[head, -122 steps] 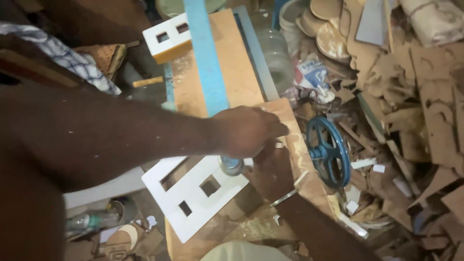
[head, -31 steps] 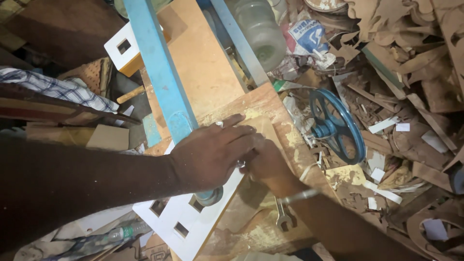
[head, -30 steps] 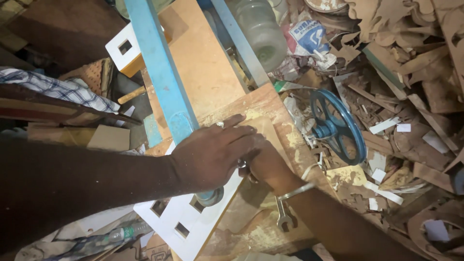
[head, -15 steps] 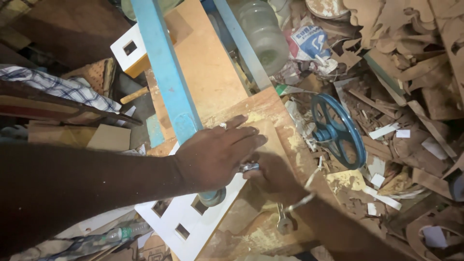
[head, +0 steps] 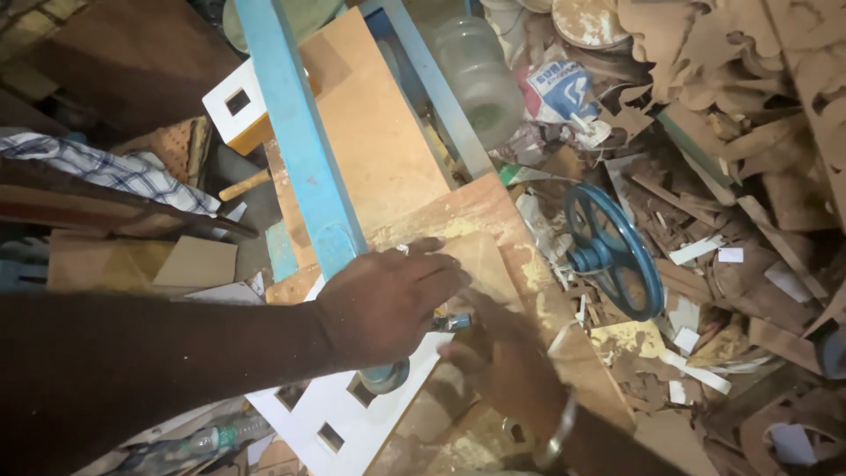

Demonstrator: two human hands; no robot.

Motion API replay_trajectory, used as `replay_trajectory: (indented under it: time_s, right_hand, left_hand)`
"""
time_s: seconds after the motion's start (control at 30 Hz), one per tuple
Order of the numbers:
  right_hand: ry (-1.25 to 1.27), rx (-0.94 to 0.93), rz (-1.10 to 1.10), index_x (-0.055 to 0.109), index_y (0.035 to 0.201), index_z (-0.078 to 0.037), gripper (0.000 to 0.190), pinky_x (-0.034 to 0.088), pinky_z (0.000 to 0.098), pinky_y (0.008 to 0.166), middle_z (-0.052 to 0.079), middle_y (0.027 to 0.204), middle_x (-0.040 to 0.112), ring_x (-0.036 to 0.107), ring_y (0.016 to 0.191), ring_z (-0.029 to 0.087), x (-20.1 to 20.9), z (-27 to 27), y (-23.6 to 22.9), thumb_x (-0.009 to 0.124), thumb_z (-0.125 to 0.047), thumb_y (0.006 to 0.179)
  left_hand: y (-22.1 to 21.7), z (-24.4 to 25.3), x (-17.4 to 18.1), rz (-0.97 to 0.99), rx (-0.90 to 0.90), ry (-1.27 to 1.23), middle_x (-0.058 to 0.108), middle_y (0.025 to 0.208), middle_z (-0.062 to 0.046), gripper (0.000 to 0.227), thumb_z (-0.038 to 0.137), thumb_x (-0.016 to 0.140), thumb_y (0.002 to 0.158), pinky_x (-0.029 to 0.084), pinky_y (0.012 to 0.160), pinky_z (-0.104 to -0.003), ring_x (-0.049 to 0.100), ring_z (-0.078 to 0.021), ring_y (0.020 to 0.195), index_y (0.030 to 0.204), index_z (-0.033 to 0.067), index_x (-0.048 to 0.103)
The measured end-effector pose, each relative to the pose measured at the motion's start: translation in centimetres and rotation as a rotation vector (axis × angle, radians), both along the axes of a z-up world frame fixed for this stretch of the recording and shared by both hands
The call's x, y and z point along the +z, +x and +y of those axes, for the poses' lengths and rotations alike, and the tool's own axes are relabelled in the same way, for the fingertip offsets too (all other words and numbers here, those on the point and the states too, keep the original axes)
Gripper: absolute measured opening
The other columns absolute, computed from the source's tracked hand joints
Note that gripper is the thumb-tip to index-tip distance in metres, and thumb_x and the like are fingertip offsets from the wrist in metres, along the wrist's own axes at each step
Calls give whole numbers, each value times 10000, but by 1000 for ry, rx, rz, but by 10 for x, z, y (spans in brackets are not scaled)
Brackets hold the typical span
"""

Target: Cutting and assembling acrylic or MDF cutout elements for dimensional display signs.

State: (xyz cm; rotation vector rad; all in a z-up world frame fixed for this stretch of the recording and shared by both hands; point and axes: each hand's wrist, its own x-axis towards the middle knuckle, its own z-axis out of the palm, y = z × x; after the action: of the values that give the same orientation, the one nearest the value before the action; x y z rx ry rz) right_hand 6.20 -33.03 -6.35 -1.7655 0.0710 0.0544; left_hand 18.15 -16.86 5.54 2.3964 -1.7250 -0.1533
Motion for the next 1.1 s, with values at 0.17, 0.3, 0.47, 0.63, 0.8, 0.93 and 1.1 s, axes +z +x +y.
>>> replay_trajectory:
  time_s: [0.17, 0.3, 0.47, 0.63, 0.8, 0.93, 1.1]
  right_hand:
    - [-722, -149, -165, 575, 1345, -137, 868, 324, 578, 1027, 183, 1337, 549, 474, 1274, 357, -35, -20, -59, 837, -514, 609]
    - [-943, -144, 156, 560, 1377, -186, 1072, 196, 684, 1103, 242, 1533, 403, 282, 1463, 449, -44, -24, -78, 908, -580, 443]
    - [-745, -231, 150, 524, 1347, -133, 852, 293, 600, 1124, 220, 1485, 463, 427, 1385, 395, -72, -51, -73, 825, -438, 611]
    - [-585, -133, 195, 530, 1398, -142, 719, 366, 522, 1096, 183, 1489, 482, 502, 1345, 360, -40, -68, -36, 769, -363, 756]
    - [-729, -97, -209, 515, 1408, -50, 891, 365, 594, 1064, 294, 1467, 452, 461, 1338, 456, -27, -51, 30, 809, -568, 745]
    - [-1112, 201, -25, 482, 1489, -135, 980, 442, 633, 973, 283, 1536, 395, 480, 1330, 511, -74, -48, 50, 774, -687, 733]
    - [-511, -250, 286, 667, 1246, -80, 424, 546, 391, 803, 235, 1131, 755, 702, 988, 341, -123, -87, 66, 724, -192, 842]
  left_hand:
    - [-3, -1, 3, 66, 58, 9, 696, 1159, -111, 454, 53, 662, 741, 570, 769, -459, 704, -321, 907, 1195, 65, 643]
    - [-2, -1, 3, 62, 30, -6, 688, 1105, -118, 415, 48, 657, 737, 574, 766, -448, 712, -312, 906, 1151, 51, 624]
    - [-3, -3, 7, 41, 57, 32, 689, 1093, -131, 408, 67, 675, 728, 565, 721, -458, 700, -322, 858, 1132, 44, 627]
    - [-3, -3, 5, 9, 46, -19, 689, 1096, -120, 379, 40, 648, 718, 578, 756, -435, 709, -308, 947, 1096, 51, 628]
    - [-3, -2, 5, -7, 45, -23, 684, 1075, -118, 377, 55, 659, 720, 575, 782, -443, 701, -316, 953, 1095, 44, 640]
    - [-3, -2, 8, 4, 65, 4, 681, 1061, -124, 382, 53, 664, 715, 571, 775, -449, 695, -320, 954, 1097, 46, 645]
    - [-4, -5, 10, 36, 66, 8, 671, 1047, -128, 366, 63, 673, 729, 557, 757, -459, 682, -330, 942, 1093, 38, 640]
